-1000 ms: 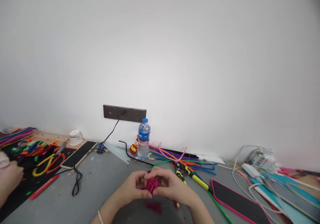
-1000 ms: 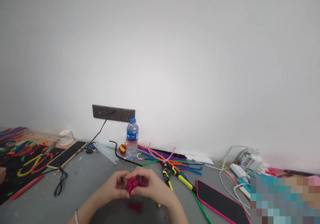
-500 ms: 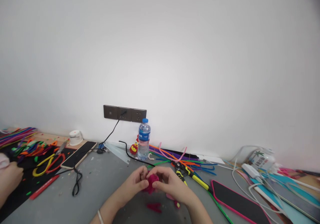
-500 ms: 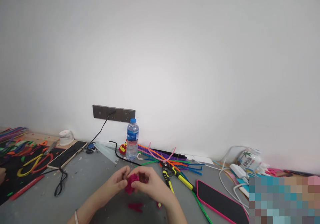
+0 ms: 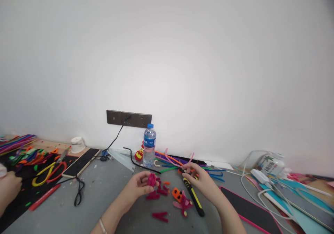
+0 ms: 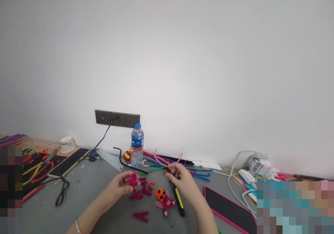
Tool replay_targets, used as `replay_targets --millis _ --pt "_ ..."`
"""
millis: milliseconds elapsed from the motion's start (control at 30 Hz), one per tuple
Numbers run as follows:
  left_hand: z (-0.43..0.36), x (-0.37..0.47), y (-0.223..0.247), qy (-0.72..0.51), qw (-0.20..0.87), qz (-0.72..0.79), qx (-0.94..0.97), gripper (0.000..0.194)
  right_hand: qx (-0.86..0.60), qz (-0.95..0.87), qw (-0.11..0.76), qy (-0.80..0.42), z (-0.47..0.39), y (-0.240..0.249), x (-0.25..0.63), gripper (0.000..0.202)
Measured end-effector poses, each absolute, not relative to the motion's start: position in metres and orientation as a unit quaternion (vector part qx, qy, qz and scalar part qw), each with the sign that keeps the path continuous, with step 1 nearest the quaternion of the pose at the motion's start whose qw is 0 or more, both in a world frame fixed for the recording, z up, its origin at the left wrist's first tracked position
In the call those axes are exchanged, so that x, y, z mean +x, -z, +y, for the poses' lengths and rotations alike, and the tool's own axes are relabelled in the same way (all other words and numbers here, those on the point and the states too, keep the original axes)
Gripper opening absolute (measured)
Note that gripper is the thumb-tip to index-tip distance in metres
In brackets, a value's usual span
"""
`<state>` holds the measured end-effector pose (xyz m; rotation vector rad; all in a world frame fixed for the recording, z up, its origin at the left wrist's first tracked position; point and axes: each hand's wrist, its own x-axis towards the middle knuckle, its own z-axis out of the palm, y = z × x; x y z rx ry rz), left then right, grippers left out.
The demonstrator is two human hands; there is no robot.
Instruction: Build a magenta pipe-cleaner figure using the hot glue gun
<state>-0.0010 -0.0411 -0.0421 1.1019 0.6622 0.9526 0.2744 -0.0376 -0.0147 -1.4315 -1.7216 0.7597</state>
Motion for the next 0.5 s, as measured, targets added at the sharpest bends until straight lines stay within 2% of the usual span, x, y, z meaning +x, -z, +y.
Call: replay_targets --millis 133,233,300,400,500 --pt "-0.039 -0.002 0.043 -0.451 0.667 0.326 0.495 0.039 -0.648 -0.675 0.283 -0.208 -0.033 0.033 0.294 0.025" --pt "-0.038 -0.002 0.043 -0.461 0.649 0.337 0.502 0.037 -0.750 -0.628 0.169 -0.122 -0.037 0.036 0.286 0.045" --pt "-0.037 -0.002 0.045 -0.476 0.636 0.344 0.501 0.038 -0.791 -0.594 0.101 -0.107 -0.040 0.035 0.279 0.060" --pt "-0.034 -0.002 0.047 -0.501 0.616 0.366 0.486 0.044 -0.801 -0.584 0.057 -0.120 -0.041 0.036 0.273 0.070" --pt "-0.033 -0.002 0.048 -0.515 0.603 0.383 0.474 0.049 -0.786 -0.605 0.051 -0.117 -0.038 0.035 0.275 0.066"
